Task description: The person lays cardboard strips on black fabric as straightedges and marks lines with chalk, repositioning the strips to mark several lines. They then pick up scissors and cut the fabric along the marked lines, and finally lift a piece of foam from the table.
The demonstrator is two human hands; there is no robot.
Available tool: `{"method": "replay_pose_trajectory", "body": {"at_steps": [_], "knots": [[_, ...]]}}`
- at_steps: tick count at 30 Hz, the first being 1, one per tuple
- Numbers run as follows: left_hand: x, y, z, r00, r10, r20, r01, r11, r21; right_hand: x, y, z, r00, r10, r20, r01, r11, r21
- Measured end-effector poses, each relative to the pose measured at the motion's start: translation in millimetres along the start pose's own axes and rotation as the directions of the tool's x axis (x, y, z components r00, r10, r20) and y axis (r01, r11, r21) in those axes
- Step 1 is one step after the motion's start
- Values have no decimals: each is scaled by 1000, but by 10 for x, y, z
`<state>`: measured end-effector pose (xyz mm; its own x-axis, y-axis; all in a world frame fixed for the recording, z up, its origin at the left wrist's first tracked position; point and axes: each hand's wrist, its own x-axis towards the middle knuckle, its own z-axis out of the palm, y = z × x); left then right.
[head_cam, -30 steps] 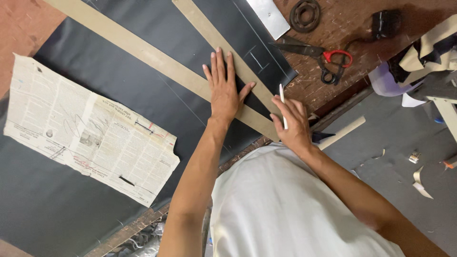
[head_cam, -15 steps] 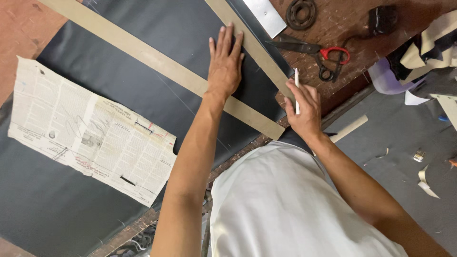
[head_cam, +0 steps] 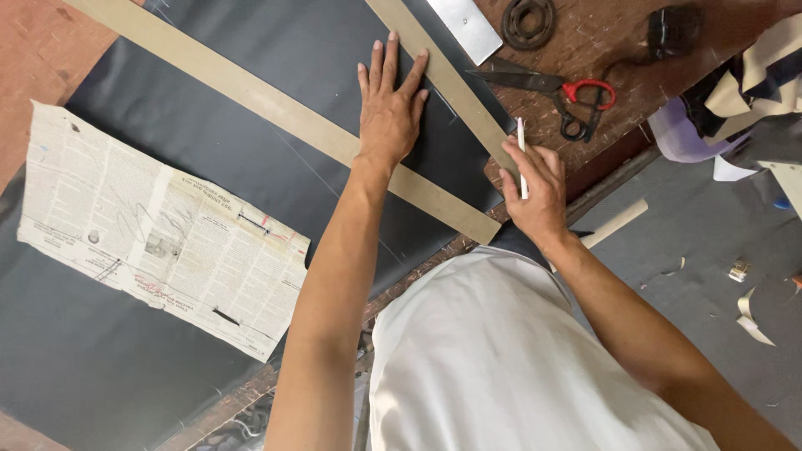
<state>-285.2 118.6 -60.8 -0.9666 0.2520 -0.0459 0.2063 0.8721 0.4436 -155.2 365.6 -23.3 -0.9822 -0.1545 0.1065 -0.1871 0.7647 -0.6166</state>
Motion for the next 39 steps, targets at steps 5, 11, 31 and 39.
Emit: {"method": "replay_pose_trajectory", "body": {"at_steps": [5,11,31,39], "knots": [[-9,-22,16,1000,-3,-13,2,1000,-24,-23,11,2,1000,-8,2,8,1000,12],[-18,-22,36,1000,-1,-18,1,1000,-18,-40,38,2,1000,-18,16,19,1000,-10],[-67,-33,102,1000,16,-25,-16,1000,18,-70,38,28,1000,-4,15,4,1000,-7],[-83,-60,89,1000,10,-7,-10,1000,-3,-83,51,61,1000,8,13,-8,1000,19]]}}
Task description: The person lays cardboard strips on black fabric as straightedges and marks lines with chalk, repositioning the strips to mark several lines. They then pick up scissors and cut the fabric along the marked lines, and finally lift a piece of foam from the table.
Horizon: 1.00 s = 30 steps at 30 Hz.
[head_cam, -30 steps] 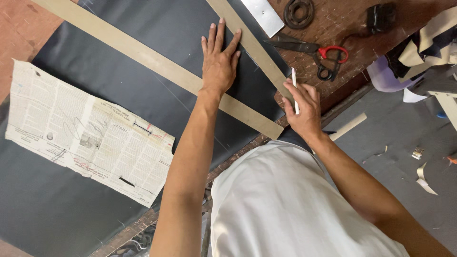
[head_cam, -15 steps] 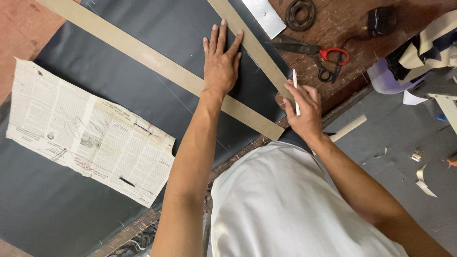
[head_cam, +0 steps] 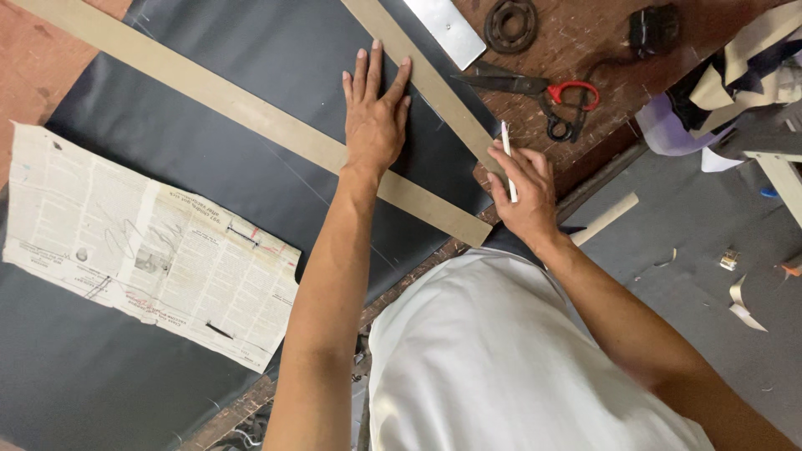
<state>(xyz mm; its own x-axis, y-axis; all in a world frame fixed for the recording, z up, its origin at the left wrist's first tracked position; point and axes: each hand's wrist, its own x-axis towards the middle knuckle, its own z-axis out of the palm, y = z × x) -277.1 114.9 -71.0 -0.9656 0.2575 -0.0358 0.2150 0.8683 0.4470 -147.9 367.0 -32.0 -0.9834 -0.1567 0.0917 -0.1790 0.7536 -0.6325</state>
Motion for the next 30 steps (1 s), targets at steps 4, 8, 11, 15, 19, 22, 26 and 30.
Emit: {"method": "replay_pose_trajectory", "body": {"at_steps": [4,8,11,15,19,22,26,30], "knots": [[7,10,-8,1000,9,-20,-9,1000,-9,4,20,-7,1000,2,-8,-3,1000,-4],[3,16,-2,1000,6,-8,-6,1000,-9,6,43,-2,1000,0,-8,0,1000,-6],[1,7,1,1000,4,-9,-4,1000,-3,2,49,6,1000,-1,-6,1,1000,-5],[17,5,15,1000,-1,1,1,1000,16,-8,50,8,1000,-7,-7,7,1000,-10],[21,5,16,1000,-18,17,17,1000,25,-8,50,16,1000,-16,-3,16,1000,-3],[22,9,-4,1000,-21,23,20,999,26,-6,42,27,1000,-12,-2,12,1000,-11],[29,28,-44,1000,-21,20,21,999,25,-11,29,25,1000,-15,-16,15,1000,-8],[47,45,-84,999,-21,-27,22,999,26,-9,25,21,1000,-17,-17,17,1000,-23]]}}
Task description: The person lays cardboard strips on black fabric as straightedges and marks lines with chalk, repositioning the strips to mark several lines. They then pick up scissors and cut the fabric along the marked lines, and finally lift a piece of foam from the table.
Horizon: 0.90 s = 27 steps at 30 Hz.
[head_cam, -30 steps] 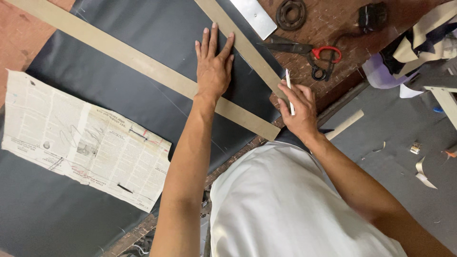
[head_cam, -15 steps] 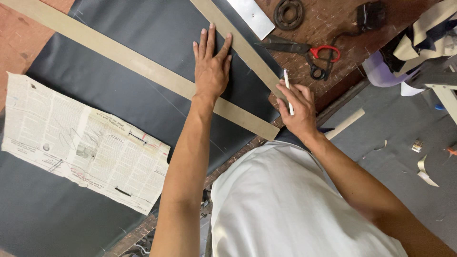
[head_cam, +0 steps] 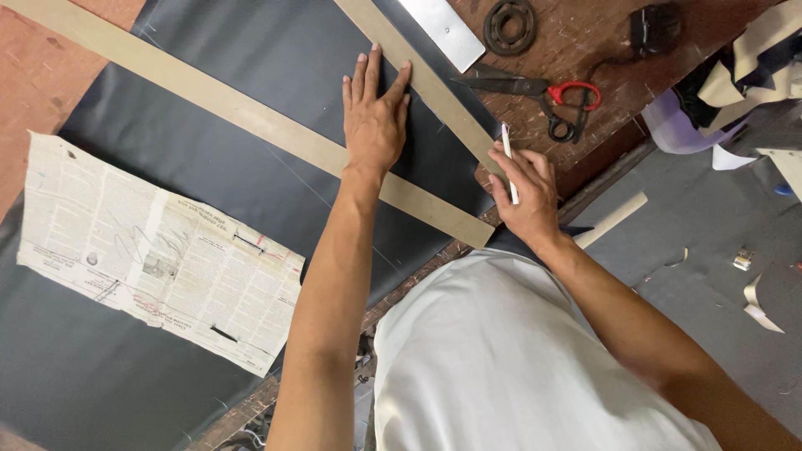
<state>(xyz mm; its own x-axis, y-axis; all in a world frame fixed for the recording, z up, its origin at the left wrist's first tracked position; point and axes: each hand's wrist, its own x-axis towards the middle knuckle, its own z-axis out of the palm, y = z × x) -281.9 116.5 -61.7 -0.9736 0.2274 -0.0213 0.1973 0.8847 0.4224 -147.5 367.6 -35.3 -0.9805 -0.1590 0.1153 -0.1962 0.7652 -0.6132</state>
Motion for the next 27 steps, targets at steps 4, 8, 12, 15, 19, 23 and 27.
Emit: {"method": "replay_pose_trajectory", "body": {"at_steps": [4,8,12,15,19,23,27], "knots": [[24,10,-26,1000,-15,-19,15,1000,14,-2,-7,4,1000,8,10,-8,1000,14],[36,15,-29,999,-7,-32,8,999,31,5,-21,10,1000,3,6,-3,1000,5],[30,16,-21,1000,-8,-30,8,1000,23,12,-28,-2,1000,4,4,-4,1000,18],[20,12,-43,1000,-7,-25,8,1000,15,13,-35,-7,1000,20,3,-20,1000,22],[41,27,-98,1000,-30,8,29,999,41,16,-37,-5,1000,20,-2,-20,999,42],[66,53,-117,999,-23,22,22,999,44,24,-29,-17,1000,22,1,-22,998,61],[131,46,-55,999,46,21,-47,994,95,66,-67,-22,998,49,-30,-46,993,112]]}}
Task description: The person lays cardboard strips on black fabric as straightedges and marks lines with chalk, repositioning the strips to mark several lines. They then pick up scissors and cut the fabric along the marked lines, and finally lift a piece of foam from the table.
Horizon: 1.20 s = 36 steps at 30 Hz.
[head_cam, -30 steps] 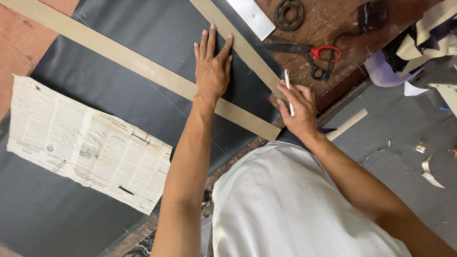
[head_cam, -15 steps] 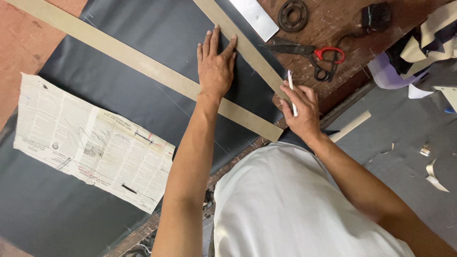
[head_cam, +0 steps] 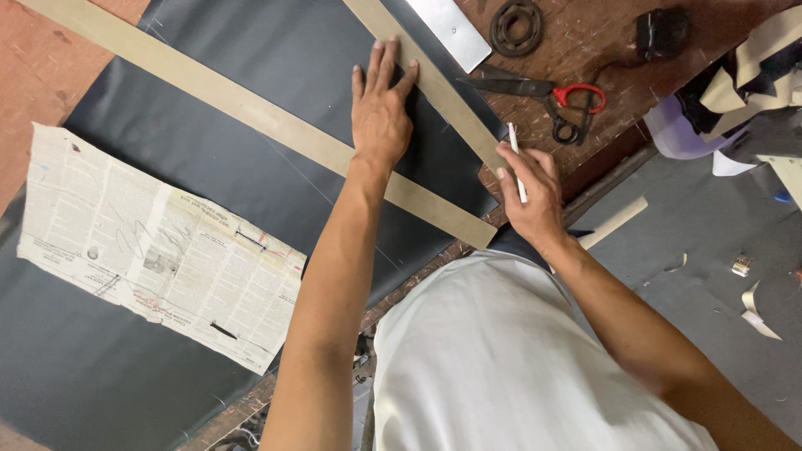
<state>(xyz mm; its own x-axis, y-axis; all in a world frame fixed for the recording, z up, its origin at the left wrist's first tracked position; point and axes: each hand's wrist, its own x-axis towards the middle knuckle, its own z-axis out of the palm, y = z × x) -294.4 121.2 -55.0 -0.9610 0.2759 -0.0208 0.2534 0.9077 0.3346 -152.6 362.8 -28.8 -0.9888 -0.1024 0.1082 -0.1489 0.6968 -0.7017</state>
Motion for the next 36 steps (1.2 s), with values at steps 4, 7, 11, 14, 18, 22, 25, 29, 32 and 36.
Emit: {"method": "replay_pose_trajectory", "body": {"at_steps": [4,7,11,14,18,22,25,29,32,36], "knots": [[50,-34,63,1000,15,-25,-15,1000,-1,124,-112,58,997,-34,65,33,999,29],[90,-28,70,997,8,-77,-13,998,-68,244,-216,122,990,-106,96,101,993,60],[164,-4,67,989,-10,-147,1,998,-63,393,-291,185,981,-146,128,139,989,58],[215,2,50,989,-27,-147,17,998,-68,448,-303,212,977,-174,125,172,985,30],[259,-13,31,984,-22,-176,11,998,-63,462,-297,243,976,-187,111,185,982,27],[270,-29,30,987,-30,-156,21,998,-62,441,-312,301,979,-175,100,179,984,-25],[274,-43,32,983,-16,-182,2,997,-77,445,-334,378,979,-183,88,189,979,-70],[281,-47,26,979,4,-204,-17,998,-61,489,-382,494,979,-195,64,201,974,-104],[298,-42,20,984,1,-181,-10,999,-47,596,-426,605,979,-201,44,205,973,-108],[306,-39,15,987,5,-159,-9,1000,-22,769,-500,751,981,-193,7,192,975,-114]]}}
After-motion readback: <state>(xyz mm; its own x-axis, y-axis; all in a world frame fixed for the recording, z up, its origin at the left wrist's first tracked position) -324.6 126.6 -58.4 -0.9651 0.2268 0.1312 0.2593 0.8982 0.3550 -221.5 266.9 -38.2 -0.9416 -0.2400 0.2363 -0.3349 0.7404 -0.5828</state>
